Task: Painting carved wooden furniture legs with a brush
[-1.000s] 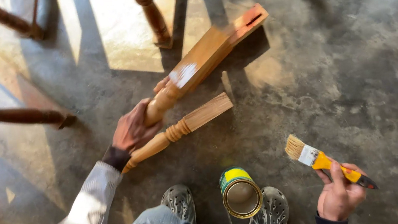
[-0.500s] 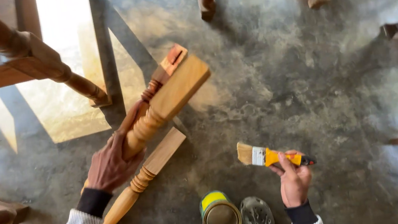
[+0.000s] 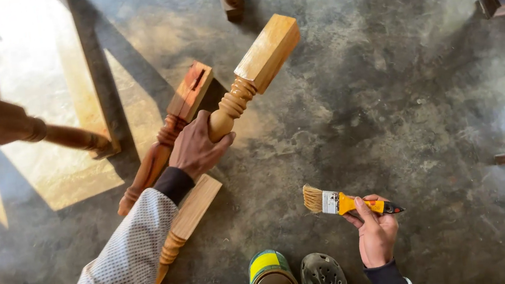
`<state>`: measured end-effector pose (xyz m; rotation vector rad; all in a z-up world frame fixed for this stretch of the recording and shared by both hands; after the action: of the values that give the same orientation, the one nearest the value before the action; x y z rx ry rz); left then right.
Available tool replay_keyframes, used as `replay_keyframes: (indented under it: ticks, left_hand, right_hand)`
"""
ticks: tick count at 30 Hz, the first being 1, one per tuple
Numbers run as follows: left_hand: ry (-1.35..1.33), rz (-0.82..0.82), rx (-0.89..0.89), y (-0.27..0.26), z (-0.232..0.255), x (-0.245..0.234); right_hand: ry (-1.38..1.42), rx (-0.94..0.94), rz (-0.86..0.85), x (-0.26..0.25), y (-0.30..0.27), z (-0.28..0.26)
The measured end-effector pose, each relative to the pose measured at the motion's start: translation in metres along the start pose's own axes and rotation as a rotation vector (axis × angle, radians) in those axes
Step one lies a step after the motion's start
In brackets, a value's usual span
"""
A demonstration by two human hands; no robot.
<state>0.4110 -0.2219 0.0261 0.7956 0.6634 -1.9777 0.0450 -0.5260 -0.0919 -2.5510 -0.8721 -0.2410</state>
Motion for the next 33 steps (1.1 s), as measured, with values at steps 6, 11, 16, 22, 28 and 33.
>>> replay_keyframes:
  ticks: [6,11,16,22,28,33]
  left_hand:
    - [0.006,0.026,0.015,0.065,-0.002,0.075]
    - [0.094,-0.016,0.076,0.102,-0.007,0.106]
    - [0.097,-0.068,0.178,0.134,-0.004,0.127]
    - [-0.063,-0.156,0.159,0.158,0.012,0.128]
    - [-0.200,-0.193,0.150,0.154,0.008,0.106]
    - [0.513,0.014,0.565,0.151,0.005,0.020]
  right_hand:
    - [-0.066,0.002,0.049,-0.011,0.002,-0.015]
    - [-0.118,0.027,0.073,-0.039,0.001,-0.012]
    - [-0.169,0.055,0.118,-0.063,-0.005,-0.016]
    - [-0.182,0.044,0.183,-0.090,-0.012,-0.026]
    - [-0.165,0.027,0.196,-0.142,-0.016,-0.006]
    - [-0.222,-0.033,0.239,-0.168,-0.021,-0.014]
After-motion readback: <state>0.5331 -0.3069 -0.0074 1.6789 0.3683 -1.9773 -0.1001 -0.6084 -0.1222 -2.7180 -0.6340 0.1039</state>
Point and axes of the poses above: each hand's wrist, its own y-axis towards the middle knuckle, its own x-axis out of the palm, z = x × y, the point moved 10 cm from there along y, towards the middle knuckle, and after that the axes turned 1 degree about y, right-handed, at the moved point
